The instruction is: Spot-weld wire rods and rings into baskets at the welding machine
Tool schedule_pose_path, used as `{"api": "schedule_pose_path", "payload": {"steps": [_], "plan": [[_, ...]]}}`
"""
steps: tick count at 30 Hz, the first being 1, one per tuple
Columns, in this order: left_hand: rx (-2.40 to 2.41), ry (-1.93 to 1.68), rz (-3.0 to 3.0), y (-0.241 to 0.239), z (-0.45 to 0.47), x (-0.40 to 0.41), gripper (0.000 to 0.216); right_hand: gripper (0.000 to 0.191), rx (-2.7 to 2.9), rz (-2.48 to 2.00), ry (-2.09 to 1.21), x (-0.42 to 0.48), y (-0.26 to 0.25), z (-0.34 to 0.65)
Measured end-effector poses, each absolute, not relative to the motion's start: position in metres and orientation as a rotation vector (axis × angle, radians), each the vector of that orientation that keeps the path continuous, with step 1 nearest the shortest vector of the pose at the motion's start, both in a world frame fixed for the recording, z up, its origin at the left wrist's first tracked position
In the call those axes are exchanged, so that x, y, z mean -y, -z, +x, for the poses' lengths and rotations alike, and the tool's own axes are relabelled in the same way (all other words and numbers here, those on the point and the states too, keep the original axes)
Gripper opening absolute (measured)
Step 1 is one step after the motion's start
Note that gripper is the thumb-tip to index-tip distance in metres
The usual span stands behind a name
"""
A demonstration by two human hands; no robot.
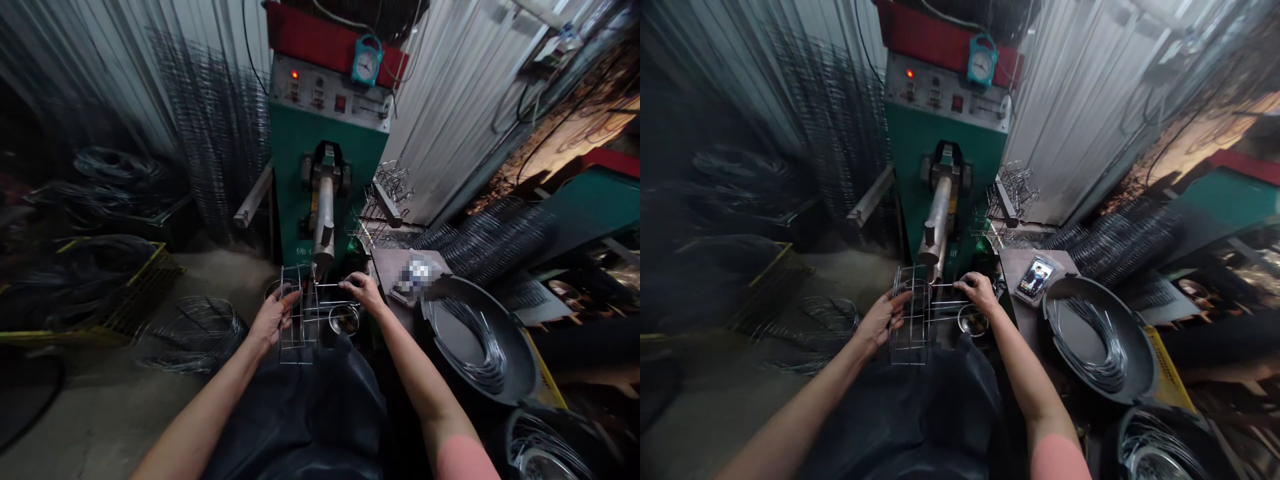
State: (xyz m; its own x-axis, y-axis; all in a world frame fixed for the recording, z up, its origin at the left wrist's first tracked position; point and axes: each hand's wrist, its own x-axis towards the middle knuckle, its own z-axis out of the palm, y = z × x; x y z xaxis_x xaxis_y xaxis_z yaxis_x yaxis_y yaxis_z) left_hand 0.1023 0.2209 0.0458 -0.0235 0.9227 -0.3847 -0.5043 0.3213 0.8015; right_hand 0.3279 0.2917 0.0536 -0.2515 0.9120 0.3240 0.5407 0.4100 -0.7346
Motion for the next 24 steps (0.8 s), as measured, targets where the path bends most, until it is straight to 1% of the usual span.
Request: {"api": "schedule_pose_path", "payload": {"steps": [6, 13, 17, 20, 21, 24], "plan": [[-1.053, -1.202, 0.490, -0.045, 0.102, -0.228, 0.056, 0.036, 1.907, -1.253, -0.666, -0.298, -0.052, 0.328], [-1.046, -1.176, 0.469, -0.044, 0.102, -0.232, 0.054, 0.031, 1.918, -1.302, -0.685, -0.300, -0.053, 0.328], [-1.034, -1.181, 0.475, -0.043, 0.101, -0.233, 0.049, 0.025, 1.979, -1.255, -0.473, -0.278, -0.053, 0.337], [-1.023, -1.181, 0.480, -0.044, 0.101, -0.233, 0.050, 0.022, 1.991, -1.308, -0.307, -0.257, -0.048, 0.347], [-1.017, -1.182, 0.484, -0.045, 0.101, -0.233, 0.049, 0.021, 1.968, -1.335, -0.289, -0.252, -0.046, 0.349], [-1.009, -1.202, 0.488, -0.046, 0.103, -0.230, 0.049, 0.028, 1.834, -1.370, -0.350, -0.248, -0.039, 0.349]]}}
